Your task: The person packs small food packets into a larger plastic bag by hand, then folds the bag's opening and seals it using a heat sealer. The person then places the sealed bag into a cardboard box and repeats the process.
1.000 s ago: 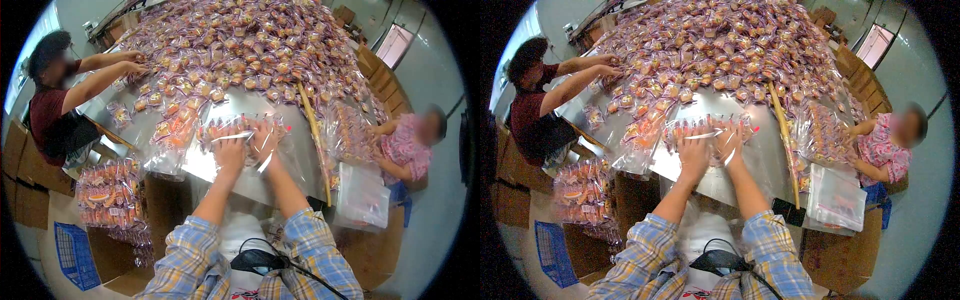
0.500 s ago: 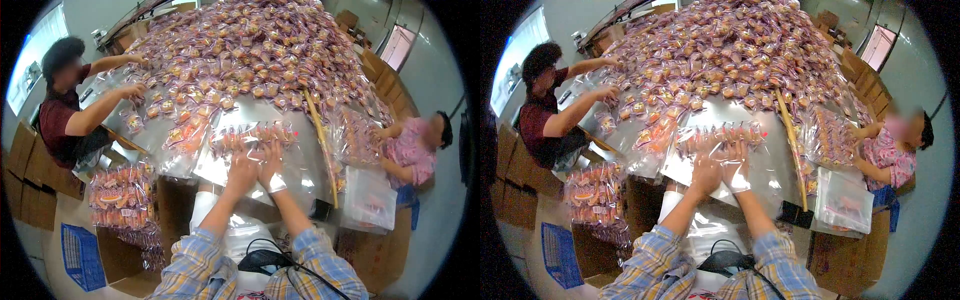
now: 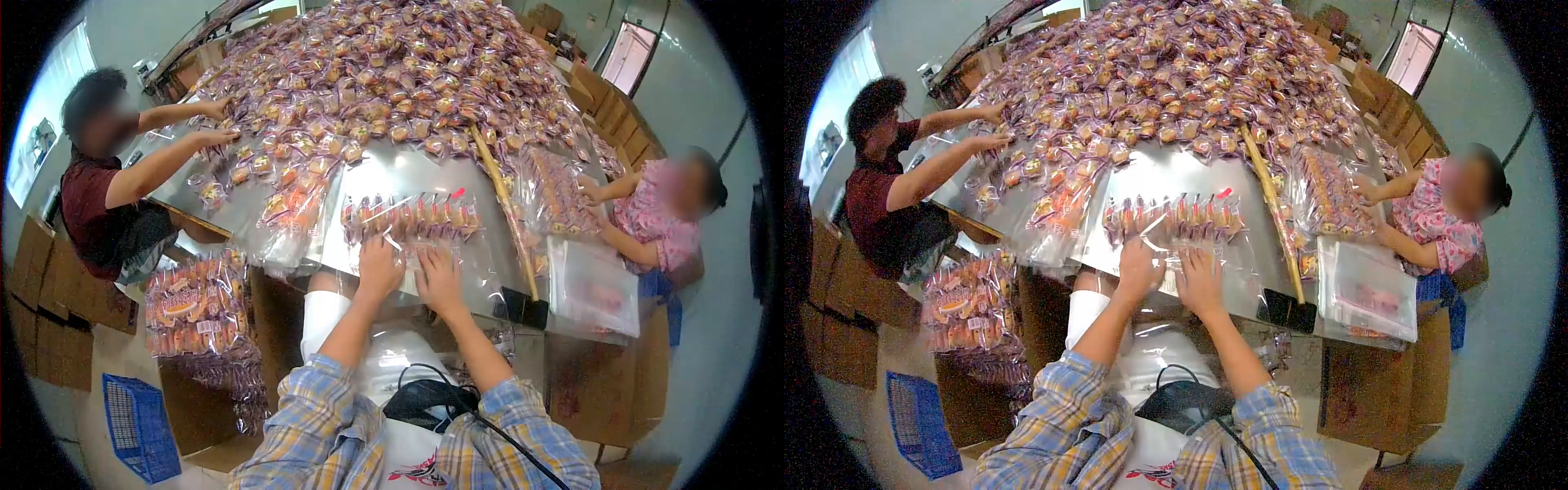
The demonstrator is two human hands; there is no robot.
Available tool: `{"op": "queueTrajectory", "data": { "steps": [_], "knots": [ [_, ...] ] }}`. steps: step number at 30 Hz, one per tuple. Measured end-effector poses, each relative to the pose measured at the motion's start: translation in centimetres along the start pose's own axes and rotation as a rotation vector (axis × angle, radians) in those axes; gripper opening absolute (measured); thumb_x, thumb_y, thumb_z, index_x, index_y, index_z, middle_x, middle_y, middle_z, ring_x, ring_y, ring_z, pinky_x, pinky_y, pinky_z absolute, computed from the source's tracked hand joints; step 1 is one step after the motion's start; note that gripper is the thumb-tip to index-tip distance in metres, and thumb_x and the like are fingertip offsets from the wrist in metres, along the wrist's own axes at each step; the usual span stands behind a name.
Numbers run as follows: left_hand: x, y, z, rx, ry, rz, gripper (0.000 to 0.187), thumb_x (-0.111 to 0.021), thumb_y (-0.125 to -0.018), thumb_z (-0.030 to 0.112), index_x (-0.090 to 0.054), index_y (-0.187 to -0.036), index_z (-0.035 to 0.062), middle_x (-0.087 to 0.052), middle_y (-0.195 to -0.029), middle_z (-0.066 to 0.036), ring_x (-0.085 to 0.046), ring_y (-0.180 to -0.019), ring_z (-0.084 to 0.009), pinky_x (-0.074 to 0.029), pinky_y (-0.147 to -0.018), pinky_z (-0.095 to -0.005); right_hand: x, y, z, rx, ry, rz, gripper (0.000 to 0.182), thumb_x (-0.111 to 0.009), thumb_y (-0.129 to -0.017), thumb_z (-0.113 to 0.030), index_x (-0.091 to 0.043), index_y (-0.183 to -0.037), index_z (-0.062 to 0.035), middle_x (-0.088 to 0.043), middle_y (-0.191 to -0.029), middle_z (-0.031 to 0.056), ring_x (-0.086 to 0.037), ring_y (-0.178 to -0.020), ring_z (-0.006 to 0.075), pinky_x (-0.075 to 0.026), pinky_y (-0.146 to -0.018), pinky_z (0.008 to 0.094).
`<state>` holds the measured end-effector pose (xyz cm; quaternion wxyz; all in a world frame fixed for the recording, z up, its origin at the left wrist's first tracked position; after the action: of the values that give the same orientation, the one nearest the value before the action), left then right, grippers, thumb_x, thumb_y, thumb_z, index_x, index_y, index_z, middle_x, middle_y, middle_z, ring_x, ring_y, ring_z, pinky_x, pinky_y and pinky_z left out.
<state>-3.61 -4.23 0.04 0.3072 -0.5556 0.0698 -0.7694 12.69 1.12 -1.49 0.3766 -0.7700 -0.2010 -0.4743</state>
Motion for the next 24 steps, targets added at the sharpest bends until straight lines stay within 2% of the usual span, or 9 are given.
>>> {"op": "queueTrajectory", "data": {
  "steps": [3, 7, 8, 9, 11, 14, 19, 21, 24],
  "knots": [
    [2.1, 0.7, 0.9, -0.136, 0.115, 0.142, 0.036, -0.073, -0.086, 0.023, -0.069, -0.117, 0.0065, -0.063, -0.112, -0.019, -0.058, -0.108, -0.0393, -0.047, -0.090, -0.0499, 0.2, 0.3, -0.2, 0.030, 0.009, 0.030, 0.050, -0.061, -0.098, -0.032, -0.059, -0.141, -0.0075, -0.057, -0.147, 0.0156, -0.050, -0.140, 0.0343, -0.029, -0.118, 0.0617],
    [2.2, 2.7, 1.2, -0.135, 0.079, -0.024, 0.041, -0.075, -0.081, 0.023, -0.069, -0.119, 0.0073, -0.061, -0.122, -0.019, -0.057, -0.114, -0.0372, -0.044, -0.105, -0.0511, 2.2, 2.0, -2.1, 0.139, 0.103, 0.095, 0.050, -0.067, -0.090, -0.027, -0.062, -0.135, -0.0046, -0.060, -0.138, 0.0206, -0.052, -0.134, 0.0387, -0.032, -0.116, 0.0597],
    [2.4, 3.0, 1.4, -0.132, 0.108, -0.045, 0.042, -0.075, -0.081, 0.023, -0.069, -0.119, 0.0071, -0.061, -0.122, -0.019, -0.057, -0.115, -0.0371, -0.044, -0.105, -0.0512, 3.3, 2.8, -3.3, 0.186, -0.060, 0.083, 0.049, -0.070, -0.084, -0.020, -0.062, -0.129, -0.0028, -0.060, -0.133, 0.0236, -0.054, -0.128, 0.0422, -0.038, -0.113, 0.0566],
    [2.4, 3.3, 1.5, -0.127, 0.139, -0.069, 0.043, -0.075, -0.081, 0.023, -0.069, -0.120, 0.0068, -0.061, -0.121, -0.018, -0.057, -0.116, -0.0371, -0.044, -0.106, -0.0514, 5.0, 2.9, -4.5, 0.225, -0.268, 0.078, 0.039, -0.071, -0.083, -0.015, -0.066, -0.121, -0.0032, -0.065, -0.124, 0.0208, -0.059, -0.121, 0.0408, -0.044, -0.105, 0.0520],
    [1.2, 3.7, 0.6, -0.149, 0.161, -0.057, 0.045, -0.074, -0.082, 0.027, -0.069, -0.122, 0.0060, -0.062, -0.126, -0.018, -0.057, -0.119, -0.0364, -0.043, -0.106, -0.0508, 6.8, 3.6, -6.4, 0.321, -0.356, -0.075, 0.029, -0.073, -0.082, -0.010, -0.072, -0.110, -0.0045, -0.071, -0.104, 0.0152, -0.066, -0.104, 0.0369, -0.050, -0.096, 0.0467],
    [1.8, 3.7, 0.1, -0.123, 0.155, -0.085, 0.046, -0.073, -0.084, 0.028, -0.068, -0.124, 0.0050, -0.063, -0.134, -0.017, -0.058, -0.122, -0.0355, -0.043, -0.107, -0.0499, 11.2, 3.0, -8.6, 0.374, -0.601, -0.213, 0.017, -0.073, -0.086, -0.009, -0.076, -0.103, -0.0058, -0.073, -0.089, 0.0110, -0.071, -0.087, 0.0304, -0.054, -0.082, 0.0419],
    [2.7, 3.2, 0.1, -0.173, 0.113, -0.069, 0.045, -0.074, -0.084, 0.030, -0.067, -0.119, 0.0025, -0.063, -0.125, -0.015, -0.056, -0.117, -0.0368, -0.043, -0.104, -0.0498, 17.9, -4.4, -5.5, 0.294, -0.930, -0.203, 0.020, -0.073, -0.095, -0.015, -0.077, -0.111, -0.0046, -0.076, -0.095, 0.0088, -0.070, -0.078, 0.0172, -0.056, -0.072, 0.0319],
    [2.3, 3.4, 0.2, -0.184, 0.089, -0.024, 0.047, -0.076, -0.083, 0.030, -0.067, -0.118, 0.0017, -0.062, -0.125, -0.016, -0.056, -0.117, -0.0361, -0.042, -0.104, -0.0490, 17.7, -10.0, -2.6, -0.045, -0.929, -0.129, 0.028, -0.075, -0.093, -0.018, -0.075, -0.116, -0.0026, -0.076, -0.099, 0.0084, -0.069, -0.080, 0.0165, -0.057, -0.077, 0.0310],
    [2.5, 3.0, 0.3, -0.125, 0.112, -0.020, 0.045, -0.076, -0.081, 0.031, -0.067, -0.113, -0.0002, -0.062, -0.126, -0.016, -0.056, -0.116, -0.0348, -0.041, -0.104, -0.0491, 12.4, -19.1, 7.3, -0.184, -0.649, -0.066, 0.059, -0.081, -0.086, -0.030, -0.063, -0.134, -0.0011, -0.070, -0.123, 0.0152, -0.067, -0.107, 0.0239, -0.056, -0.090, 0.0367]
  ]
}}
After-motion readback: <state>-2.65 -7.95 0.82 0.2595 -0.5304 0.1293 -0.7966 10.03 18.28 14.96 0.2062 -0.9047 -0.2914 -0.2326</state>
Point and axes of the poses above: each hand's wrist, its own y-axis away from the middle knuckle, its own x-axis out of the back of the hand, z = x × y, the point moved 5 cm from there along -y, towards the middle knuckle
